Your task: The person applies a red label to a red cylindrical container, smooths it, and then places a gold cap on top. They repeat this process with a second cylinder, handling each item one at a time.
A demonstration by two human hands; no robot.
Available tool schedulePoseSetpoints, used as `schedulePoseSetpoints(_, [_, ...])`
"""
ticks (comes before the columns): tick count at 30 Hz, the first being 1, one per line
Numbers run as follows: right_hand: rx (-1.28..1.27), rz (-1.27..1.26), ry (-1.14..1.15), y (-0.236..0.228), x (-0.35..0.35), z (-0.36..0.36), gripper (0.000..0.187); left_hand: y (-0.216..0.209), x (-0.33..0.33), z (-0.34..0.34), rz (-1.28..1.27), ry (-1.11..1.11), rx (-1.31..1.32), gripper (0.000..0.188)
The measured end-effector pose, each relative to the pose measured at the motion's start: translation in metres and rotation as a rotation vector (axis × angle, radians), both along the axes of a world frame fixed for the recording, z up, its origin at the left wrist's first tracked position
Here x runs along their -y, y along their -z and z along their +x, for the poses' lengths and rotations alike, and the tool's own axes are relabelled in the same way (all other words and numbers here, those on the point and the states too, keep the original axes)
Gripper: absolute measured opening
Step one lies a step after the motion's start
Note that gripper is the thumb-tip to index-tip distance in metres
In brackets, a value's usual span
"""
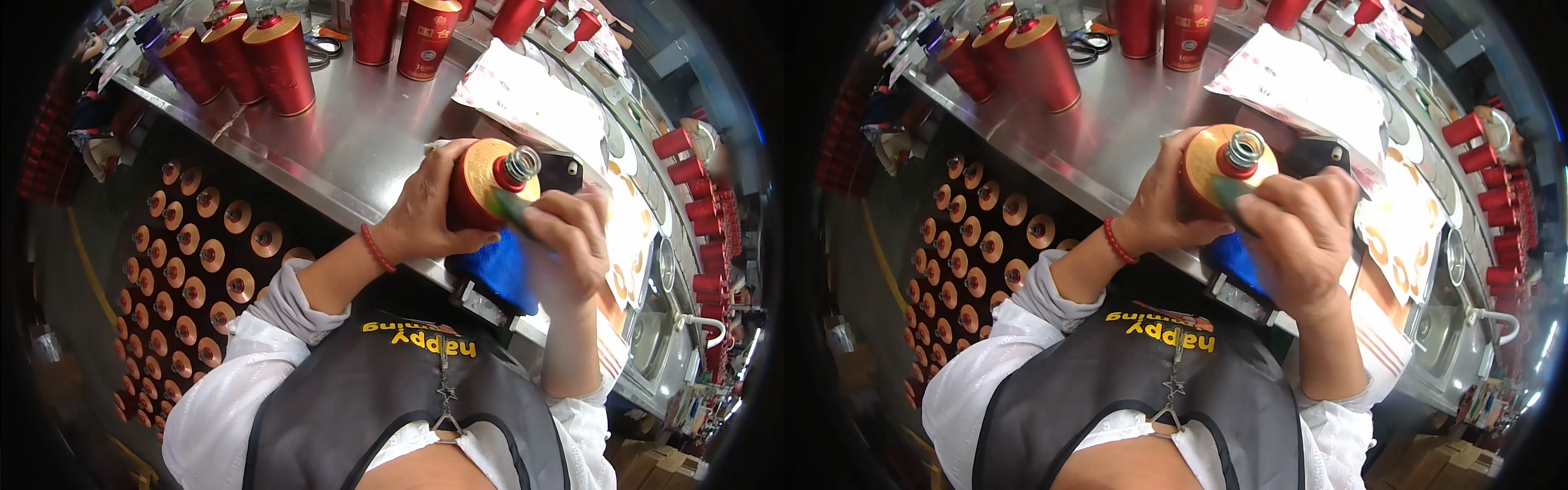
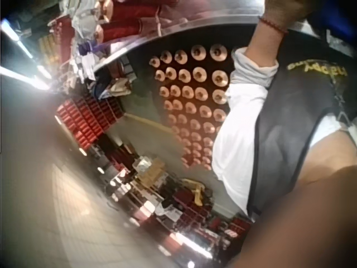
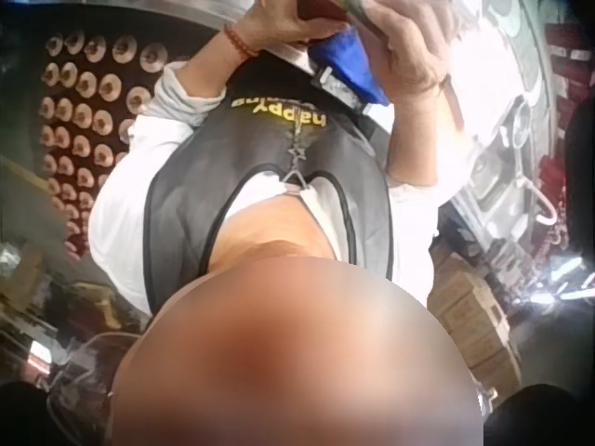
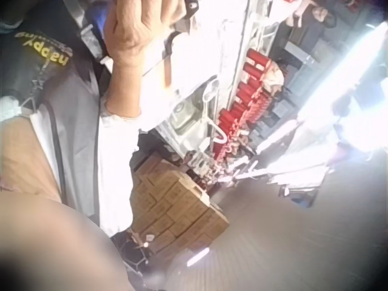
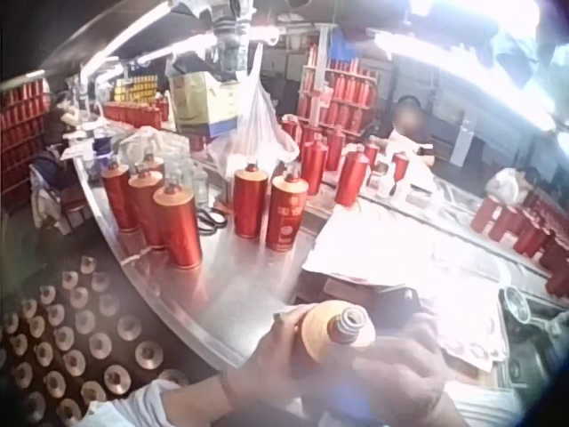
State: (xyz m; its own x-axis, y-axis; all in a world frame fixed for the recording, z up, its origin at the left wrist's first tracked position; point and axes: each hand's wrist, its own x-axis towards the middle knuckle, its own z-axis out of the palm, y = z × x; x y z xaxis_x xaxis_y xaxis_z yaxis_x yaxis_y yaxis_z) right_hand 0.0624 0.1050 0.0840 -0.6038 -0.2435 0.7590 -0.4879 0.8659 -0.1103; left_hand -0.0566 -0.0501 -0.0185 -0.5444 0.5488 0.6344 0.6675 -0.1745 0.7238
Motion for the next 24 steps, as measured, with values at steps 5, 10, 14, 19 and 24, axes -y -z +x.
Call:
schedulePoseSetpoints(5, [0.004, -0.094, -0.086, -0.007, 0.004, -0.003, 0.028, 0.012, -0.008, 0.016, 0.067, -0.276, -0.131, 0.105])
schedulePoseSetpoints(10, [0.268, -0.483, -0.201, -0.005, -0.006, 0.024, 0.021, 0.002, -0.005, -0.007, 0.091, -0.052, -0.057, 0.109])
schedulePoseSetpoints(14, [0.174, -0.8, 0.115, 0.017, -0.028, 0.063, 0.026, -0.052, -0.022, -0.02, 0.105, 0.308, 0.52, 0.082])
schedulePoseSetpoints(19, [0.32, -0.771, 0.212, 0.043, -0.045, 0.095, 0.042, -0.055, -0.064, 0.013, -0.199, 0.645, 1.047, 0.055])
schedulePoseSetpoints(24, [0.461, -0.761, 0.372, 0.063, -0.051, 0.112, 0.047, -0.021, -0.103, 0.033, -0.275, 0.578, 1.132, 0.053])
